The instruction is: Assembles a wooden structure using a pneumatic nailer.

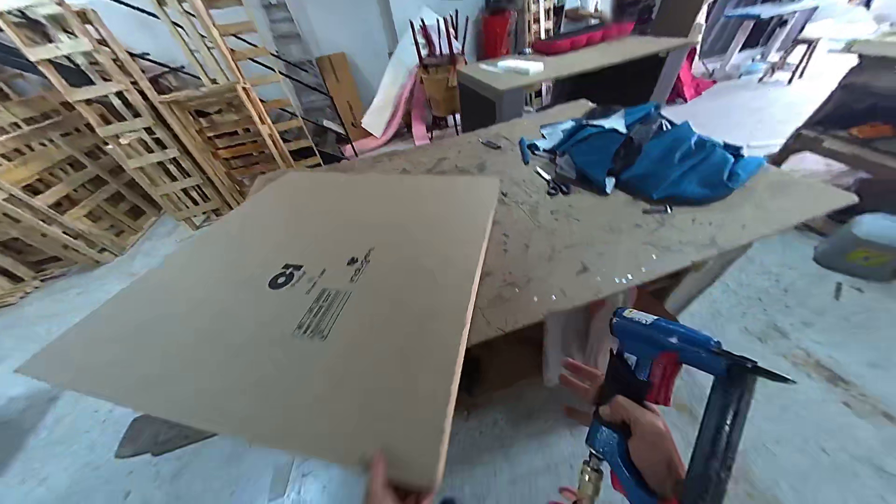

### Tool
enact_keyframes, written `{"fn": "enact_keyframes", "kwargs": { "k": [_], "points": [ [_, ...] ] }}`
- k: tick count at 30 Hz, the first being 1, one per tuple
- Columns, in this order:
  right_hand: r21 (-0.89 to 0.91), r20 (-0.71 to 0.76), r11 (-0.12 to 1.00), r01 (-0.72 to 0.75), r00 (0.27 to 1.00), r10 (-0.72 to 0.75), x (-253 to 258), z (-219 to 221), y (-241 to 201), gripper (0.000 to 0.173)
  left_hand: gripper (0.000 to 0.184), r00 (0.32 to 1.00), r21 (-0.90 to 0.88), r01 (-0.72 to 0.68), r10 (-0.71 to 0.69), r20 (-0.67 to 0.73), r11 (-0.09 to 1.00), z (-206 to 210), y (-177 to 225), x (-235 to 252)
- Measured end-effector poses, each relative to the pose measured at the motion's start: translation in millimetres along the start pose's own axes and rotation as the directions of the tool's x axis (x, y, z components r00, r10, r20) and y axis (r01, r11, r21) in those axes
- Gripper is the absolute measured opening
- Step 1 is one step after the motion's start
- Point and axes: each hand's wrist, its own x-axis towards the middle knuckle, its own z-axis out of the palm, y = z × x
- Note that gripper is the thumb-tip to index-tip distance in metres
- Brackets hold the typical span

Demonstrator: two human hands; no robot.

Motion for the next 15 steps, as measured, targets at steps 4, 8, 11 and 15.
{"fn": "enact_keyframes", "kwargs": {
  "k": [4,8,11,15],
  "points": [
    [0.116,-0.135,0.988,-0.101,0.984,0.117,-66,-31,27,0.02,0.069,0.794,0.505,-0.273,-0.104,0.599,0.819,80,-27,12],
    [0.333,-0.284,0.923,-0.191,0.914,0.291,-89,-26,59,0.013,0.039,0.486,0.526,-0.838,0.241,0.84,-0.144,139,53,29],
    [0.331,-0.319,0.926,-0.18,0.902,0.29,-85,3,100,0.016,0.061,0.452,0.541,-0.734,0.298,0.84,-0.411,189,99,106],
    [0.285,-0.379,0.958,-0.023,0.916,0.135,-89,61,137,0.018,0.081,0.477,0.537,-0.566,0.283,0.832,-0.625,214,91,178]
  ]
}}
